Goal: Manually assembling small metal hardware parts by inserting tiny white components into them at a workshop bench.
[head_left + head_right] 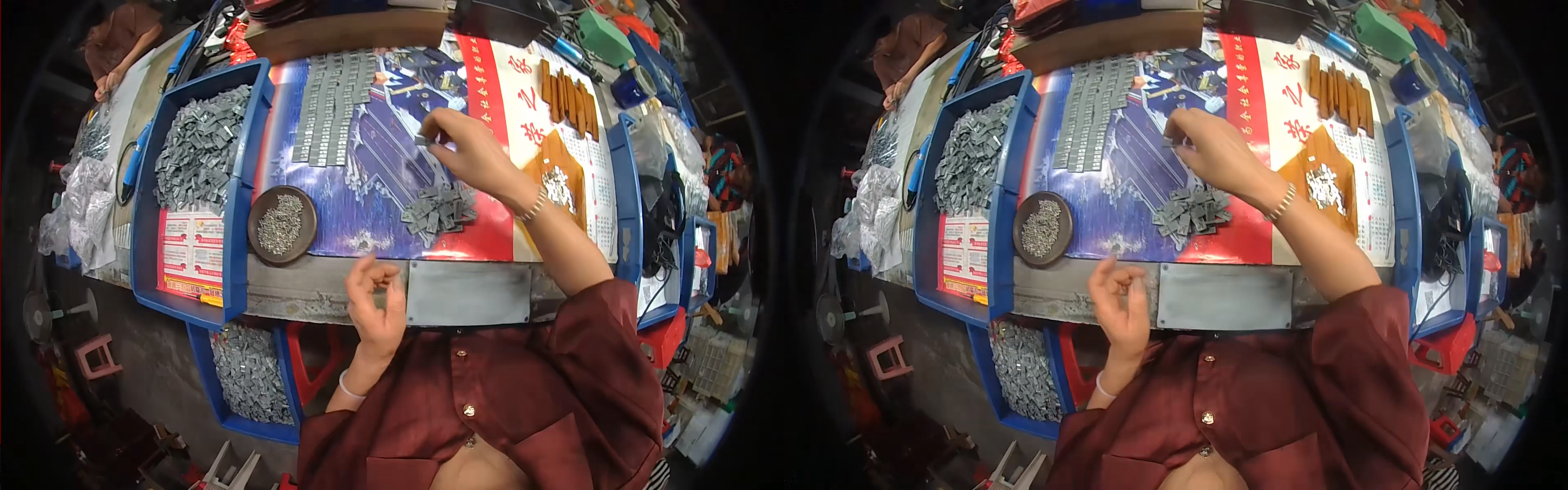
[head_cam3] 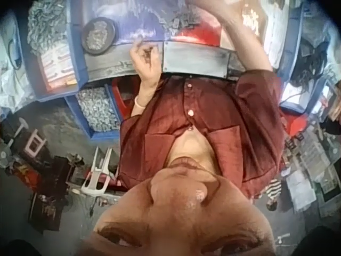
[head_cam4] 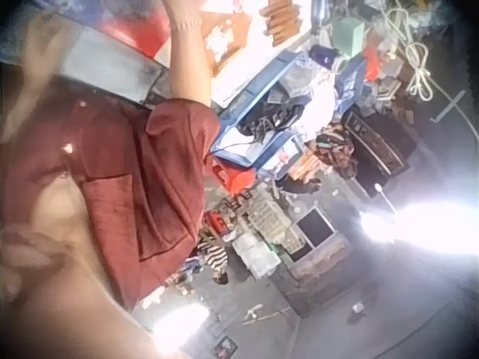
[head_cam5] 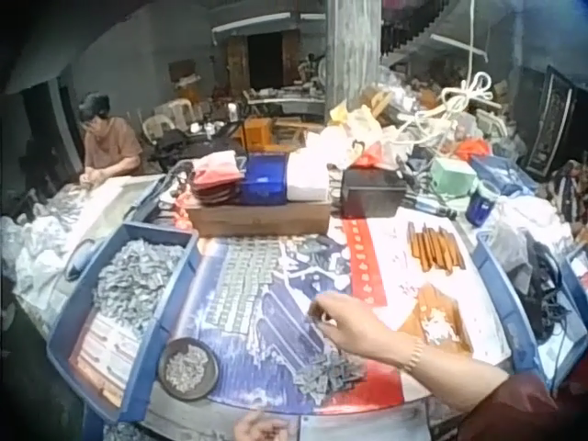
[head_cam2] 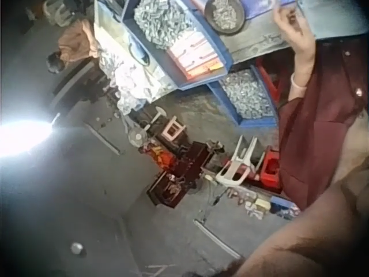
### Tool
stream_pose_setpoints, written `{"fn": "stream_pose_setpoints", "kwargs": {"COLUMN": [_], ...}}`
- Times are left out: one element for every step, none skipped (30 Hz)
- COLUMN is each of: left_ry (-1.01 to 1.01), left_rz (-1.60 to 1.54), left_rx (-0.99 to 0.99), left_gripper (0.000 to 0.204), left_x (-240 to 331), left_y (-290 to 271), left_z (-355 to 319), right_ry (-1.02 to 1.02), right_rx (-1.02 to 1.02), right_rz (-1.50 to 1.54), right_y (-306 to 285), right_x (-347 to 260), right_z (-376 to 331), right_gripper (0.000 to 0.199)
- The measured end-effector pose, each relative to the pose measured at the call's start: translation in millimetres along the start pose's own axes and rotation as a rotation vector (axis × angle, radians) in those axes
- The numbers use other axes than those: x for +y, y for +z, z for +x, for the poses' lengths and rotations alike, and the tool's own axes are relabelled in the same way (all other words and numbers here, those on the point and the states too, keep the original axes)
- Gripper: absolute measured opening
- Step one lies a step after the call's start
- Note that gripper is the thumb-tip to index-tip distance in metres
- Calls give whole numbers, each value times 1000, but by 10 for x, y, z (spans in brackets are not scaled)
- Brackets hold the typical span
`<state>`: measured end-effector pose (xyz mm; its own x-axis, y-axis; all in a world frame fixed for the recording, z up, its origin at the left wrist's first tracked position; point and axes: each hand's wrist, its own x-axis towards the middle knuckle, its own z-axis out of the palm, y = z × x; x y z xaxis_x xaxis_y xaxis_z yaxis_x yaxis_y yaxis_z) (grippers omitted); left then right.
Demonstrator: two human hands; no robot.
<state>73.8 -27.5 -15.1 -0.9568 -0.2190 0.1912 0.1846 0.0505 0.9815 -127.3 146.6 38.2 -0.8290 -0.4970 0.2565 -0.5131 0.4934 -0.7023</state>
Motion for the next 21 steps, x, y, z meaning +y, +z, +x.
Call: {"fn": "stream_pose_setpoints", "kwargs": {"left_ry": [55, 106, 169, 231, 263, 266, 262, 258, 257, 260, 242, 225, 204, 203, 203, 204, 203, 214, 225, 226, 224], "left_rz": [124, 256, 297, 338, 337, 343, 314, 283, 260, 263, 235, 207, 251, 252, 259, 266, 265, 271, 277, 277, 281], "left_rx": [11, 32, 46, 58, 82, 93, 113, 131, 146, 151, 155, 157, 137, 139, 135, 130, 131, 129, 128, 129, 129], "left_gripper": [46, 45, 44, 43, 41, 41, 41, 40, 40, 40, 39, 39, 39, 39, 39, 39, 39, 39, 39, 39, 39], "left_x": [-68, -122, -183, -230, -248, -272, -297, -308, -307, -308, -311, -313, -312, -318, -328, -335, -336, -335, -332, -331, -325], "left_y": [-2, -23, -55, -72, -73, -66, -53, -38, -35, -32, -30, -32, -39, -39, -39, -41, -42, -44, -44, -44, -44], "left_z": [-47, -96, -146, -177, -183, -191, -199, -204, -203, -200, -201, -203, -209, -214, -216, -209, -204, -195, -188, -183, -177], "right_ry": [11, 15, -1, -5, -8, -20, -14, -6, -17, -23, -32, -41, -78, -79, -78, -76, -75, -75, -74, -75, -41], "right_rx": [26, 48, 45, 45, 42, 39, 45, 51, 52, 50, 48, 46, 72, 70, 76, 83, 81, 98, 114, 114, 101], "right_rz": [-55, -101, -98, -124, -149, -144, -131, -119, -77, -75, -83, -90, -96, -95, -98, -102, -102, -109, -115, -116, -107], "right_y": [123, 257, 376, 484, 553, 598, 639, 664, 692, 708, 720, 727, 731, 740, 747, 753, 760, 771, 778, 781, 780], "right_x": [179, 304, 378, 453, 438, 430, 424, 410, 425, 439, 452, 465, 479, 474, 466, 462, 465, 469, 467, 459, 443], "right_z": [132, 254, 361, 450, 538, 605, 662, 712, 766, 817, 858, 894, 923, 938, 947, 959, 965, 973, 982, 991, 1000], "right_gripper": [18, 18, 18, 18, 18, 18, 17, 16, 15, 15, 15, 15, 15, 15, 15, 15, 15, 15, 15, 15, 15]}}
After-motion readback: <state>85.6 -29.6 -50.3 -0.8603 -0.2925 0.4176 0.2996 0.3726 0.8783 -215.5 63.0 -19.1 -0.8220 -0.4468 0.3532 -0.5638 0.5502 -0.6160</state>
